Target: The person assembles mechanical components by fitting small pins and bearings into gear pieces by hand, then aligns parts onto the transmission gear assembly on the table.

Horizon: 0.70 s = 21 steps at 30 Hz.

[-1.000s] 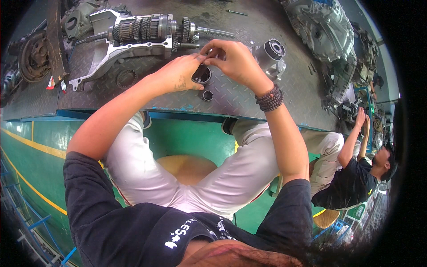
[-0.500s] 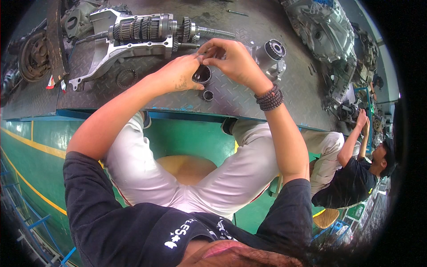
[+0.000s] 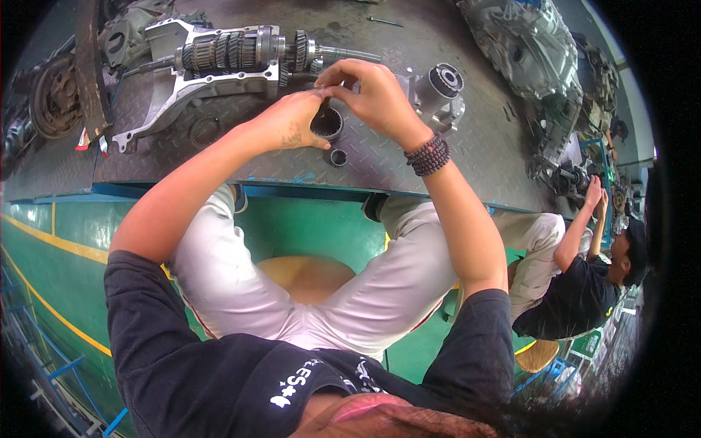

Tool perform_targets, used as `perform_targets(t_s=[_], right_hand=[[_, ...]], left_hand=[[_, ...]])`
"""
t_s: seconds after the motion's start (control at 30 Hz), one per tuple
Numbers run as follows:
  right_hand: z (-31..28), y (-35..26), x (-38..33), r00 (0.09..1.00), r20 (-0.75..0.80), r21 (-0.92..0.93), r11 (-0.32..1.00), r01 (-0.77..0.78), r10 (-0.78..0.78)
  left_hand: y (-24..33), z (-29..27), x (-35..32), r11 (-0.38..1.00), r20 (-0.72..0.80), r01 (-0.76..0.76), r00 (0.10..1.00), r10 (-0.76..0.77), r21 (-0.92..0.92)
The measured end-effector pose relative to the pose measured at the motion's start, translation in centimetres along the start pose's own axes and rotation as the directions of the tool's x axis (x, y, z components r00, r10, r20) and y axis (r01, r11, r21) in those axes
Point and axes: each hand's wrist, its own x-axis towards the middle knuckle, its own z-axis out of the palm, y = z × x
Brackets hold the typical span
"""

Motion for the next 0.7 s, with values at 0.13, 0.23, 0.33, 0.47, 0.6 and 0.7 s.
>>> perform_targets(t_s=[0.13, 0.23, 0.33, 0.47, 0.6, 0.7], right_hand=[[-0.1, 0.0, -0.1, 0.995, 0.076, 0.147, 0.986, -0.078, 0.068], [-0.1, -0.2, -0.1, 0.984, 0.130, 0.056, 0.990, -0.126, 0.118], [0.3, 0.0, 0.1, 0.997, 0.069, 0.068, 0.996, -0.051, 0.046], [0.2, 0.1, 0.1, 0.991, 0.099, 0.086, 0.991, -0.103, 0.095], [0.3, -0.1, 0.1, 0.998, 0.050, 0.027, 0.999, -0.044, 0.043], [0.4, 0.1, 0.4, 0.993, 0.086, 0.044, 0.995, -0.085, 0.081]], left_hand=[[-0.1, -0.1, 0.1, 0.999, 0.056, 0.037, 0.998, -0.035, -0.032], [0.2, -0.5, 0.2, 0.998, 0.096, 0.063, 0.994, -0.061, -0.020], [-0.1, -0.5, 0.4, 0.995, 0.131, 0.101, 0.987, -0.098, -0.018], [-0.7, -0.1, 0.2, 0.996, 0.082, 0.067, 0.995, -0.063, -0.054], [-0.8, 0.0, 0.3, 0.996, 0.102, 0.050, 0.994, -0.042, -0.073], [-0.7, -0.3, 0.2, 0.994, 0.106, 0.084, 0.991, -0.076, -0.070]])
